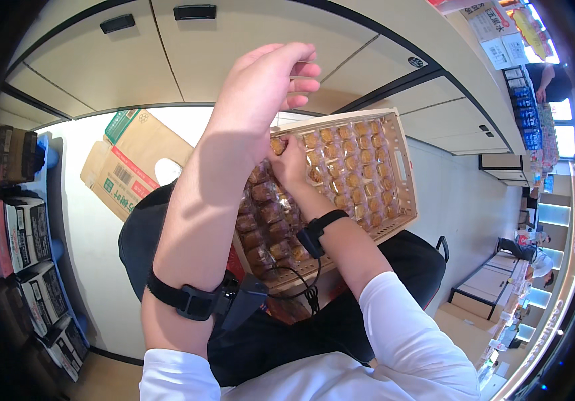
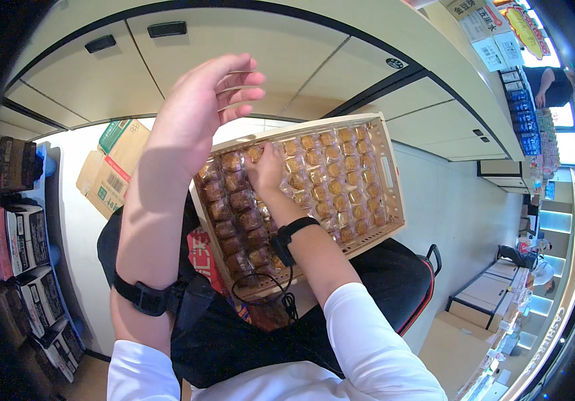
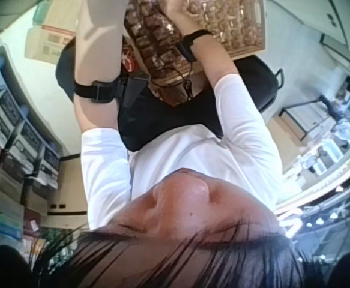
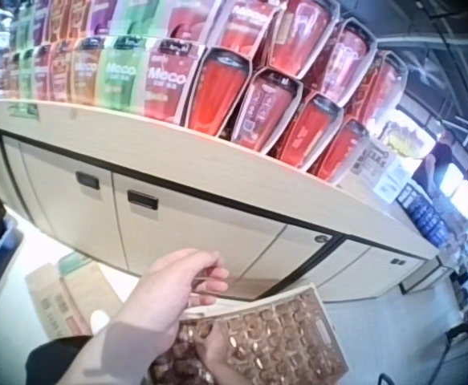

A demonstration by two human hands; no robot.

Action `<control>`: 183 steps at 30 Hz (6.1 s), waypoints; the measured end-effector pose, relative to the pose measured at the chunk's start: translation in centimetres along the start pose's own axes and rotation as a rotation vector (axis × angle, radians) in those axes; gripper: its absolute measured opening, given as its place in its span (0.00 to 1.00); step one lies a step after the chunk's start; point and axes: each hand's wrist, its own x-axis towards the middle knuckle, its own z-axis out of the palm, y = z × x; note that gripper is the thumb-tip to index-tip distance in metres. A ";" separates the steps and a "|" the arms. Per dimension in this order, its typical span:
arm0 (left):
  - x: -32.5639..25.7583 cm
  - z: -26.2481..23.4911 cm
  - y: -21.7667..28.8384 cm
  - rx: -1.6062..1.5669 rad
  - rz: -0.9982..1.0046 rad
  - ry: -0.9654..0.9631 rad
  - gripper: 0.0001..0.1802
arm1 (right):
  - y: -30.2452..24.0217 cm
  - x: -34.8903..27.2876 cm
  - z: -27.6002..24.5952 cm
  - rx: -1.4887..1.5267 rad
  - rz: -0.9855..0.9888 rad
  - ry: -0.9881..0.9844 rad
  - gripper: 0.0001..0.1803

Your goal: Transferring small packaged bakery items from a wooden crate into a shopping basket.

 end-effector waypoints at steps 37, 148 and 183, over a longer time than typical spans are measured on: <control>0.0 0.0 -0.1 0.075 0.020 -0.036 0.13 | 0.2 -1.9 0.2 0.167 -0.056 -0.092 0.19; 0.2 1.1 -2.2 0.254 -0.020 -0.036 0.12 | -1.0 0.1 -20.2 1.176 0.470 -0.247 0.16; 0.1 0.2 -12.7 0.876 -0.309 -0.286 0.20 | 36.4 -41.7 -30.0 0.306 1.042 0.583 0.43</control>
